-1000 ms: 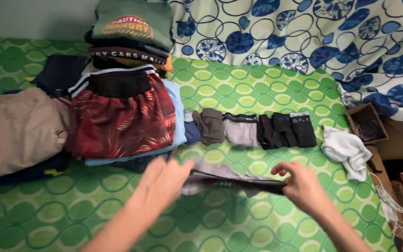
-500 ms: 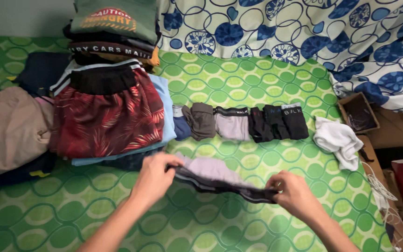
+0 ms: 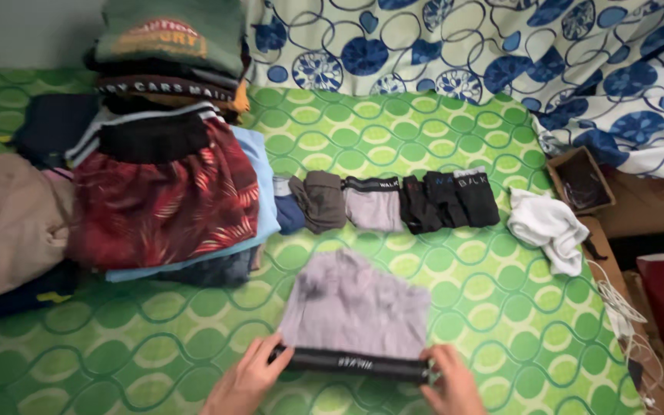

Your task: The person folds several pairs of underwear and a small white cloth on a bed, lining them up in a row.

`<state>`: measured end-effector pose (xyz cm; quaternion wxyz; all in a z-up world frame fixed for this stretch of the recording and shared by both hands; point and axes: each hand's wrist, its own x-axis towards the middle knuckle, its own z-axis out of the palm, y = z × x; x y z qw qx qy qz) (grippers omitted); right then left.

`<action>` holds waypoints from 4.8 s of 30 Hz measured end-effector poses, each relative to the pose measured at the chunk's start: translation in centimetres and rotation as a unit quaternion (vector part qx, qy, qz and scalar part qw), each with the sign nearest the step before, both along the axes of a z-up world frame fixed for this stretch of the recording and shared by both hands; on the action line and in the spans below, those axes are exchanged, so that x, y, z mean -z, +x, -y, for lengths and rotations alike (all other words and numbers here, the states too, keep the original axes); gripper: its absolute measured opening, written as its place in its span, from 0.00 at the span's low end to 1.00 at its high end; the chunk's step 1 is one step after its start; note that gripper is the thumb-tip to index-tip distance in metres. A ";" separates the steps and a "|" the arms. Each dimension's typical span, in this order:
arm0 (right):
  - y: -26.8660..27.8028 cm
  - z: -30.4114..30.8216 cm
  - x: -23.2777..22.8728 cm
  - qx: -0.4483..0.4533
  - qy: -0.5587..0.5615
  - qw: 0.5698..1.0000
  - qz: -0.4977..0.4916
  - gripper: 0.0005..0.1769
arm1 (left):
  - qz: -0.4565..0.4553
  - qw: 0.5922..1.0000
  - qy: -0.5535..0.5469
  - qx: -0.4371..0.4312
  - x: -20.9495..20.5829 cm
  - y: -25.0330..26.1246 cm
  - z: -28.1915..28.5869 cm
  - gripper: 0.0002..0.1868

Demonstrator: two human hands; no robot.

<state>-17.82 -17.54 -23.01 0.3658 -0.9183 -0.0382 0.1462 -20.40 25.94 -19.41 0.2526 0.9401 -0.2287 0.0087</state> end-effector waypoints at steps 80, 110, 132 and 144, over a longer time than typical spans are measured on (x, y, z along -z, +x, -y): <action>-11.1 -6.4 6.7 -0.304 -0.208 0.889 0.271 0.34 | 0.102 0.990 0.081 -0.052 8.9 -13.1 3.2 0.49; 10.6 -23.2 -6.0 0.183 -0.096 0.976 0.074 0.12 | -0.114 0.817 -0.048 -0.563 -5.8 8.1 10.4 0.46; 9.4 -22.1 -5.6 0.184 -0.188 0.961 0.082 0.12 | -0.063 0.948 -0.009 -0.311 -2.3 0.4 2.1 0.24; 3.7 -26.1 -6.0 0.014 -0.173 0.945 0.277 0.22 | -0.110 0.926 -0.082 -0.352 -3.3 3.3 3.5 0.34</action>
